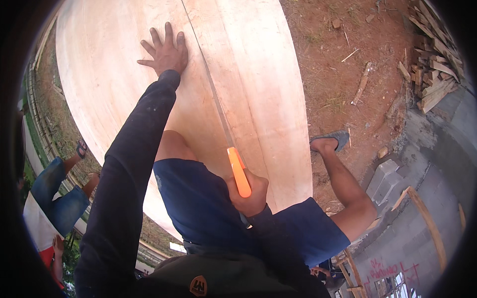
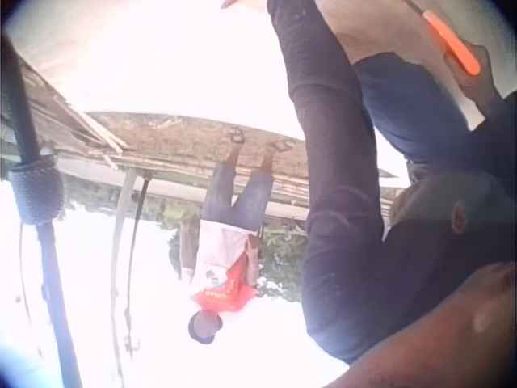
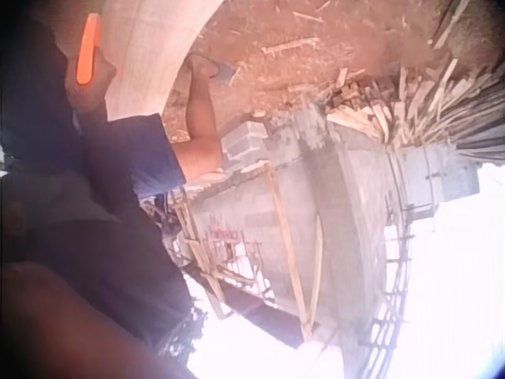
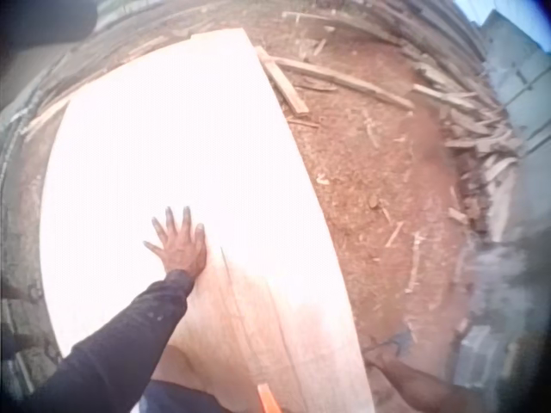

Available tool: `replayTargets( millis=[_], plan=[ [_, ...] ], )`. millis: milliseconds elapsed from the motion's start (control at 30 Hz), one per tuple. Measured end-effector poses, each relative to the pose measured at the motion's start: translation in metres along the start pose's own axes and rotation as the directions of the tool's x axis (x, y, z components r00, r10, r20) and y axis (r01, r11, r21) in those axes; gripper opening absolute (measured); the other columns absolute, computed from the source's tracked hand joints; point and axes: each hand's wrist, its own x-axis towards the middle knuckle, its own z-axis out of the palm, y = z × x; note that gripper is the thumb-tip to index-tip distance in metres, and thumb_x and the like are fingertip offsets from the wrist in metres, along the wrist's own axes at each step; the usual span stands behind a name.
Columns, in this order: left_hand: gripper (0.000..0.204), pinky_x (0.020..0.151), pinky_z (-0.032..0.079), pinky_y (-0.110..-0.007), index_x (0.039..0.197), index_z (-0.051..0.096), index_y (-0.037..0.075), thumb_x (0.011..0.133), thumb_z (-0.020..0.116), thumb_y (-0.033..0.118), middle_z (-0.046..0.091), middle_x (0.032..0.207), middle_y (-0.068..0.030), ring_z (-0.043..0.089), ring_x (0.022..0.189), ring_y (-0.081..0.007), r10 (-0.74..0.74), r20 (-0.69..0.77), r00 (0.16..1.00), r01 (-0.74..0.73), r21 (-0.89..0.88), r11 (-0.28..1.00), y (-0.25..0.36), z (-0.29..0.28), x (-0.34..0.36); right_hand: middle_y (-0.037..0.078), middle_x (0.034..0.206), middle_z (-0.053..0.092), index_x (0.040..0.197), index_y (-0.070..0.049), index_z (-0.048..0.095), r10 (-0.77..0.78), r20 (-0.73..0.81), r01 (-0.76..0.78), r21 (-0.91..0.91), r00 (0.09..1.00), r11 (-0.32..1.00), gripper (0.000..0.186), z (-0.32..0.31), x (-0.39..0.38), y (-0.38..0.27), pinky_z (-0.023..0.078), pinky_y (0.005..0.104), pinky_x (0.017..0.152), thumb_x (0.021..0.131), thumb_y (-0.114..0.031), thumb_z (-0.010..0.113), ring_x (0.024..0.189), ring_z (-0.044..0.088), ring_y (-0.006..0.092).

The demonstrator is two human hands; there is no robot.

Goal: The person uses a hand saw to cut a large sheet of plywood along a marked line. They hold the sheet steady with one hand while sawing with the other, then separate the cut piece and set it aside.

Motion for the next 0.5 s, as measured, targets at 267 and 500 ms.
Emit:
replayTargets(
  millis=[267,500],
  plan=[
    [0.062,0.105,0.006,-0.085,0.157,0.025,0.035,0.101,0.028,0.061,0.016,0.166,-0.0119,0.005,0.150,-0.0504,0.030,-0.028,0.999,-0.030,-0.013,0.999,0.002,0.000,-0.003,0.016,0.058,0.057,0.075,0.004,0.061,-0.033,-0.009,0.034,0.010,0.999,0.999,0.014,0.043,0.106,-0.014,0.046,0.0346,0.053,0.082,-0.007,0.065,0.052,0.061,0.0217],
    [0.062,0.106,0.006,-0.084,0.158,0.025,0.034,0.101,0.028,0.060,0.015,0.166,-0.0139,0.004,0.150,-0.0513,0.039,-0.025,0.999,-0.040,-0.017,0.999,0.004,0.006,0.000,0.019,0.061,0.060,0.075,0.004,0.061,-0.040,-0.034,0.041,0.006,0.999,0.999,0.017,0.052,0.107,-0.011,0.048,0.0381,0.054,0.082,-0.010,0.067,0.052,0.063,0.0292]
  ],
)
